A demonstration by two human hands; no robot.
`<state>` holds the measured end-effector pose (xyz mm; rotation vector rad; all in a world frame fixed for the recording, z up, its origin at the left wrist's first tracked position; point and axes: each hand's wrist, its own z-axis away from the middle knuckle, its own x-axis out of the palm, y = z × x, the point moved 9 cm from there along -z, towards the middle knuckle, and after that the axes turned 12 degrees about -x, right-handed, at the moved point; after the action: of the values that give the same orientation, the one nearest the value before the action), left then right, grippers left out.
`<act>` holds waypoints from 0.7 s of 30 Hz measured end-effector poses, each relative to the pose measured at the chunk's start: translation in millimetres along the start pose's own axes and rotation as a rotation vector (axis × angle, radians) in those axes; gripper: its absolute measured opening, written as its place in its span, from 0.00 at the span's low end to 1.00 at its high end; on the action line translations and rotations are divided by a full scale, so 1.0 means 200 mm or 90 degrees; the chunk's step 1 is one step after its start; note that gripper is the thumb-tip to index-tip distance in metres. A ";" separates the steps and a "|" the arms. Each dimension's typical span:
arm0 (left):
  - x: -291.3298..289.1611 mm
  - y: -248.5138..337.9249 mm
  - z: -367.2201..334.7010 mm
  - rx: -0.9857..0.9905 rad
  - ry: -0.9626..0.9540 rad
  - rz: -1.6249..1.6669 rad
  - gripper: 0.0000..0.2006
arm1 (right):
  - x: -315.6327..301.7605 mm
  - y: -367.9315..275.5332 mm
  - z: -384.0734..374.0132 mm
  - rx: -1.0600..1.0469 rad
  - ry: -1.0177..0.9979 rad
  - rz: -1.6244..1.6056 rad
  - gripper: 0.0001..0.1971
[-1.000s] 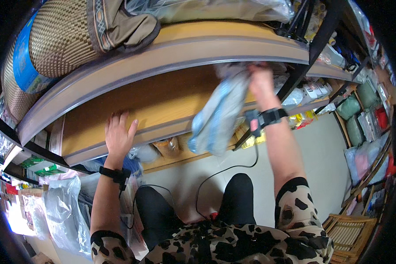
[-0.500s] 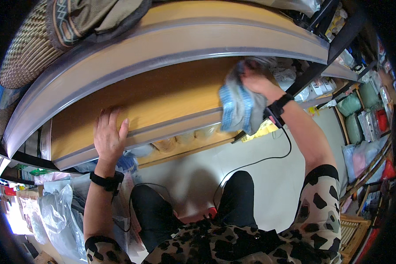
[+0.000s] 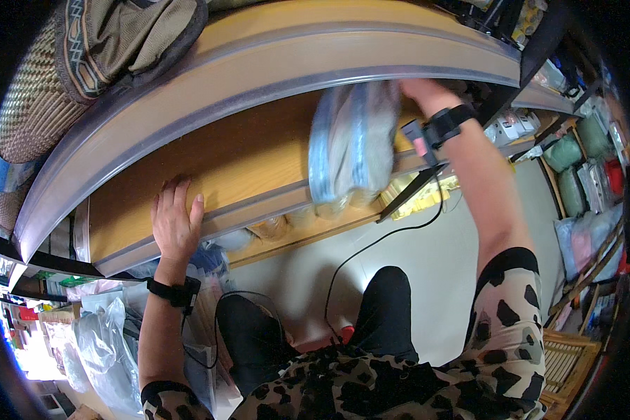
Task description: The person moves various packaged textile items and a pillow between shelves on a rack, using a cloth to wipe down the surface of the shelf.
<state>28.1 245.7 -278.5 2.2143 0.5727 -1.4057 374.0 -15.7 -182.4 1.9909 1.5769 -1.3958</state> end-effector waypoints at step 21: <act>0.00 0.04 -0.01 0.012 -0.015 0.055 0.20 | 0.68 0.24 -0.15 0.095 -0.122 0.130 0.21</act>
<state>34.2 240.1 -275.6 2.2072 0.4509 -1.3966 425.6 71.2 -290.4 1.9652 1.1844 -1.6054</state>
